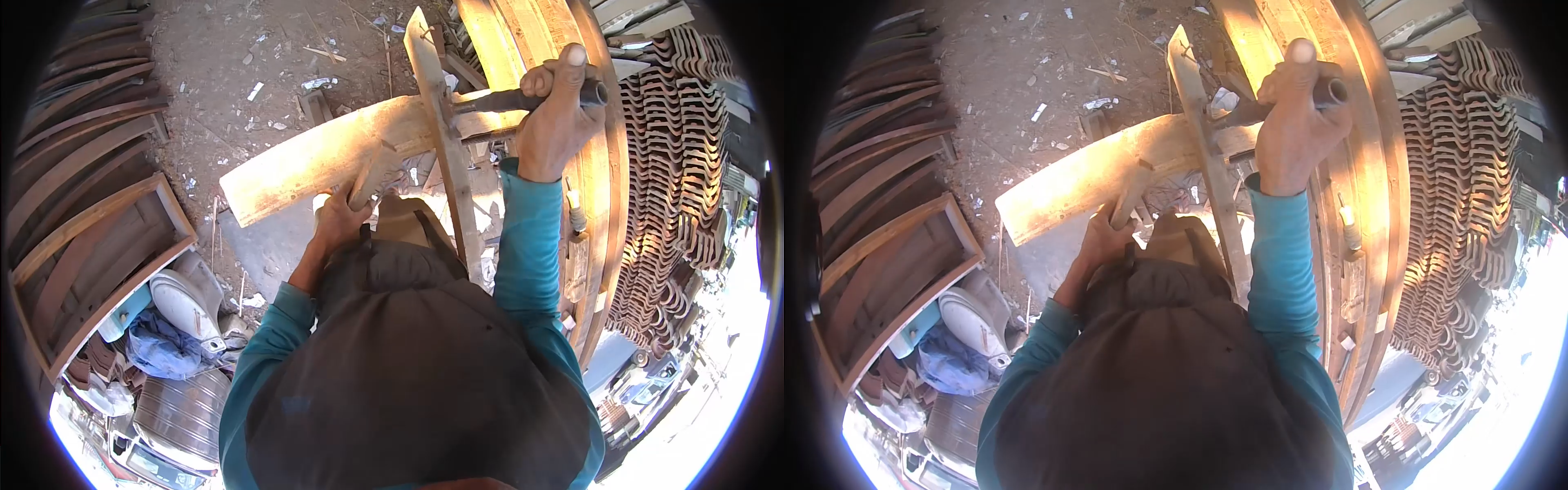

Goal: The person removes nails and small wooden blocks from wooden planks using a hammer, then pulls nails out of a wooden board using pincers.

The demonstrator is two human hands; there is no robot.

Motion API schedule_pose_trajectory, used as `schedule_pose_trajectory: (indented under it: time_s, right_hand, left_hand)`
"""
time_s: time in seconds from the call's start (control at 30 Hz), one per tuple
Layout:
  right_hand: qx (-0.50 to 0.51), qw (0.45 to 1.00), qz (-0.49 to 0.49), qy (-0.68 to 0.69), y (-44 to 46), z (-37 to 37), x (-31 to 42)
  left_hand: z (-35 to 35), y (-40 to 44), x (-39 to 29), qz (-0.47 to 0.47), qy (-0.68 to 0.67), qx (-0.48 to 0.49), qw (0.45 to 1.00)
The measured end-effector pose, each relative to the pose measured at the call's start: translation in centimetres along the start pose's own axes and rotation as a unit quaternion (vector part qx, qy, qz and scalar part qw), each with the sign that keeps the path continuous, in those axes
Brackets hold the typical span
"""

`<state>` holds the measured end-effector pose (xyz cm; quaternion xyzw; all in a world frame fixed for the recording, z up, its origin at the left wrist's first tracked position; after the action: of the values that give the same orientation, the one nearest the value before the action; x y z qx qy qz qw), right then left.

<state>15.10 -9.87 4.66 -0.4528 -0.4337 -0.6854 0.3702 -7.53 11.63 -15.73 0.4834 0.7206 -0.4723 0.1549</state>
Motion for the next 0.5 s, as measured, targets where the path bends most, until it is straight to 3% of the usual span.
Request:
schedule_pose_trajectory:
  time_s: [0.07,0.1,0.17,0.2,0.27,0.3,0.37,0.4,0.5]
  right_hand:
    - [0.007,1.000,-0.022,-0.002,-0.6,0.0,1.2]
    - [0.114,0.992,0.023,-0.044,-0.6,0.4,1.7]
    - [0.275,0.954,0.072,-0.092,0.0,2.3,2.4]
    - [0.268,0.956,0.101,-0.068,0.2,3.5,2.5]
    - [0.193,0.980,0.026,-0.049,0.7,4.1,0.8]
    - [0.198,0.979,0.021,-0.050,0.1,2.9,0.8]
    - [0.133,0.989,0.002,0.061,-1.4,-1.1,1.8]
    - [0.112,0.989,0.041,0.092,-1.2,-1.5,2.0]
    - [0.096,0.991,0.067,0.061,0.8,-0.3,2.1]
  left_hand:
    - [-1.8,3.0,-2.3,0.002,-0.045,-0.013,0.999]
    - [-2.4,4.9,-3.3,-0.004,-0.091,-0.030,0.995]
    - [-3.3,9.2,-5.4,0.093,-0.127,-0.112,0.981]
    - [-3.5,11.7,-6.4,0.099,-0.172,-0.118,0.973]
    - [-1.8,19.9,-5.3,0.146,-0.217,-0.148,0.954]
    - [-4.3,19.5,-9.3,0.073,-0.132,-0.138,0.979]
    - [-4.0,24.3,-9.8,0.045,-0.167,-0.100,0.980]
    - [-4.3,26.0,-10.4,0.040,-0.174,-0.108,0.978]
    - [-4.3,28.9,-14.3,0.023,-0.150,-0.075,0.986]
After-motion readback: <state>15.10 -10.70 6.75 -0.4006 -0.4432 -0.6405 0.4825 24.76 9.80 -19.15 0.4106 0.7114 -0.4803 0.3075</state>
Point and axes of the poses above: each hand's wrist, its own y-axis towards the middle knuckle, its own z-axis out of the palm, x = y × z, the point moved 2 cm from there along y, towards the middle knuckle, and after that the axes turned 4 degrees about y, right-handed, at the moved point
